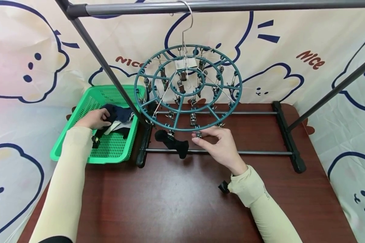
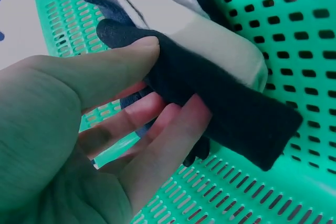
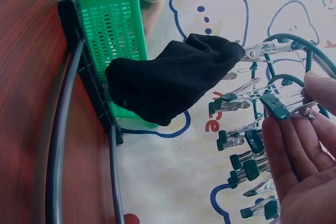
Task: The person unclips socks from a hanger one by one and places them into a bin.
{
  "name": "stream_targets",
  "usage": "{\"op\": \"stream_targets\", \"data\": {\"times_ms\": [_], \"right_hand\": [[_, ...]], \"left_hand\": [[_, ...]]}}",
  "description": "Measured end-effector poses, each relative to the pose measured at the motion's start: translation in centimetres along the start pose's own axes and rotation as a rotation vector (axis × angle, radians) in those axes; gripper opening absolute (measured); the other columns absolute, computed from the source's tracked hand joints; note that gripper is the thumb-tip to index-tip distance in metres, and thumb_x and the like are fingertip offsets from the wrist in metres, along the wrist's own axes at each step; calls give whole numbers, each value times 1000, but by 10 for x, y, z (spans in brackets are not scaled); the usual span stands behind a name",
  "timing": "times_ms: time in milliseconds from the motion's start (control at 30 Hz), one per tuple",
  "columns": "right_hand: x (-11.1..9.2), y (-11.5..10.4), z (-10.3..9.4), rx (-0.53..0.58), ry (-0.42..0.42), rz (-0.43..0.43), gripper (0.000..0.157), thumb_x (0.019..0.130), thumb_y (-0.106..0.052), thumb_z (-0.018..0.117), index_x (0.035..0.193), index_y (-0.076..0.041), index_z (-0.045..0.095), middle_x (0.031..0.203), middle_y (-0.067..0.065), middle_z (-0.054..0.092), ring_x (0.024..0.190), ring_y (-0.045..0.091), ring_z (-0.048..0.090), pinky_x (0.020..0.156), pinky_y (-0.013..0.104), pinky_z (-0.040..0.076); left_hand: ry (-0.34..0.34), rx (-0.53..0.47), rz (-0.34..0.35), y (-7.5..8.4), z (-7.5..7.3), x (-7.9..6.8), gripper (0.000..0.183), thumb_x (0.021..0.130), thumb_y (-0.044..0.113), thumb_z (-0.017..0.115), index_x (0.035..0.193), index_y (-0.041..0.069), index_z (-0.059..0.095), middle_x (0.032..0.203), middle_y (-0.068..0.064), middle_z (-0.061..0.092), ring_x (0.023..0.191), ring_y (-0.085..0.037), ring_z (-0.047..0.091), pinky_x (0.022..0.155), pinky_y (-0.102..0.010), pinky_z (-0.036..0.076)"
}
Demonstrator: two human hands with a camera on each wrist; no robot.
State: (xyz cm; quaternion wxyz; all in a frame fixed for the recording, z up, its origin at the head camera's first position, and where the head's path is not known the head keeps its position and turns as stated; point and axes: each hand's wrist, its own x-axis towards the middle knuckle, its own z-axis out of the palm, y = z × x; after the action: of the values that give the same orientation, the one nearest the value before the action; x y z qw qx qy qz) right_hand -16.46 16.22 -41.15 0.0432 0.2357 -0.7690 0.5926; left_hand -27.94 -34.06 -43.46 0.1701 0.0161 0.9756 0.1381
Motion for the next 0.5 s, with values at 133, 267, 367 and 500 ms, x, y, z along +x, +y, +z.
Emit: {"op": "stream_targets", "data": {"times_ms": [133,267,367,500], "right_hand": [[0,0,0,3,1,-16,18,92,-6,79,109,-6,81,101,8,80,99,10,74,84,23,55],[0,1,0,8,4,-19,18,92,-6,78,110,-10,81,101,7,80,99,11,74,83,24,55],[1,1,0,13,1,-20,19,93,-6,78,110,-10,81,102,7,80,99,11,74,84,24,55],[0,0,1,13,1,-19,19,93,-6,77,111,-10,81,102,7,80,99,11,74,85,24,55]], "left_hand": [[-8,24,-4,1,2,3,39,101,13,64,132,-8,51,123,-32,55,108,-44,57,91,-57,48],[-22,36,15,0,1,2,40,102,13,63,133,-9,50,124,-33,55,110,-46,56,93,-58,48],[-40,22,23,0,-1,0,39,105,13,58,135,-9,50,126,-34,54,112,-47,56,94,-59,47],[-61,-4,25,0,-5,-6,38,108,12,49,140,-9,49,129,-35,55,115,-47,56,95,-60,47]]}}
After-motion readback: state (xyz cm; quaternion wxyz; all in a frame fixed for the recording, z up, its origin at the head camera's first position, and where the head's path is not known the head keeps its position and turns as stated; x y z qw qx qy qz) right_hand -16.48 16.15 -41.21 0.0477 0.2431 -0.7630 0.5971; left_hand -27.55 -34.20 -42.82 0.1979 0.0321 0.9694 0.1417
